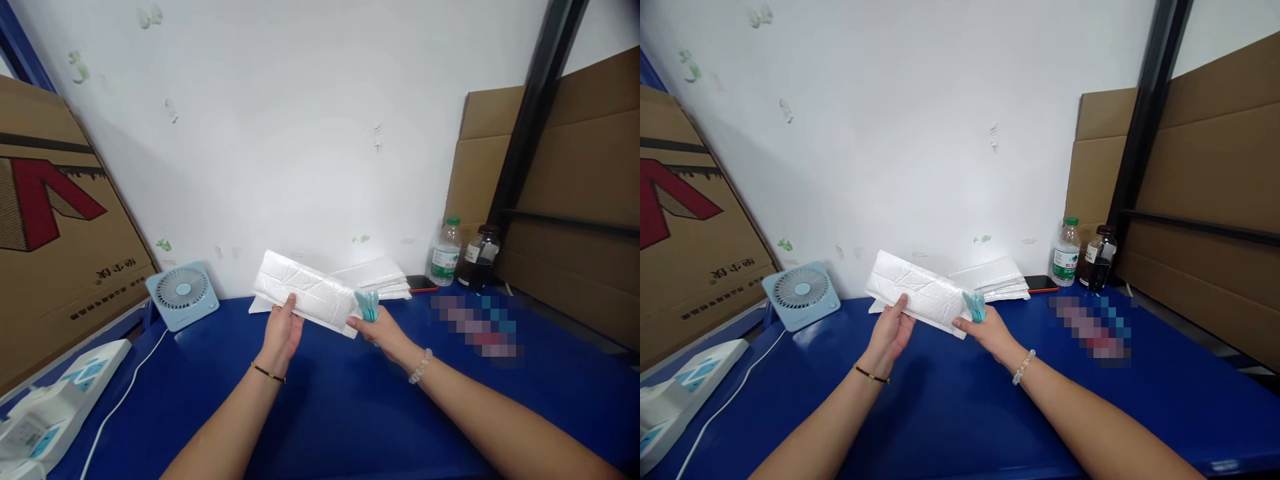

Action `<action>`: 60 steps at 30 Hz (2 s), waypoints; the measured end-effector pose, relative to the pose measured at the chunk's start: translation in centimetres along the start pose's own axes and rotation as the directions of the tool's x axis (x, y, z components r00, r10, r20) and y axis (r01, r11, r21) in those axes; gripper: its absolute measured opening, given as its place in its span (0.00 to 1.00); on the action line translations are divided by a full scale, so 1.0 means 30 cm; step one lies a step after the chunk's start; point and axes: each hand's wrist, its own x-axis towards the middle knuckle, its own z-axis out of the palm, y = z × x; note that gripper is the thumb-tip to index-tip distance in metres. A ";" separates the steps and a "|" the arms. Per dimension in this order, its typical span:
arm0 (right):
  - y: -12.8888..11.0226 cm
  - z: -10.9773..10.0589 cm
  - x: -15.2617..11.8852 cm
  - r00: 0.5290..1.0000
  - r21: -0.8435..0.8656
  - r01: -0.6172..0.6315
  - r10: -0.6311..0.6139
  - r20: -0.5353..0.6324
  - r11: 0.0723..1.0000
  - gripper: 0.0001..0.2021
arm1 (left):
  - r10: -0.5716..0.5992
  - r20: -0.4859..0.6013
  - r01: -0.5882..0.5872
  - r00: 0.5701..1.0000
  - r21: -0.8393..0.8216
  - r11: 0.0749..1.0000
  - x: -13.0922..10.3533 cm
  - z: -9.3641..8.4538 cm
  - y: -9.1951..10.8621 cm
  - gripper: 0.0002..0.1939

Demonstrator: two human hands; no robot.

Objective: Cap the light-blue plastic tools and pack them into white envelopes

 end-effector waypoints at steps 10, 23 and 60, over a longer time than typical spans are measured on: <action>-0.027 -0.071 0.030 0.976 -0.089 -0.215 0.216 0.001 0.973 0.15 | 0.469 0.359 -0.453 0.807 0.886 0.101 0.038 -0.098 0.131 0.65; -0.114 -0.083 0.047 0.996 0.130 -0.006 0.017 -0.083 0.992 0.16 | -0.049 0.565 -0.567 0.824 0.820 -0.079 -0.036 -0.027 -0.010 0.33; -0.520 0.220 0.127 0.900 -0.373 0.390 -0.261 0.350 0.842 0.30 | 0.379 0.476 -0.591 0.794 0.752 0.293 -0.056 -0.007 0.081 0.56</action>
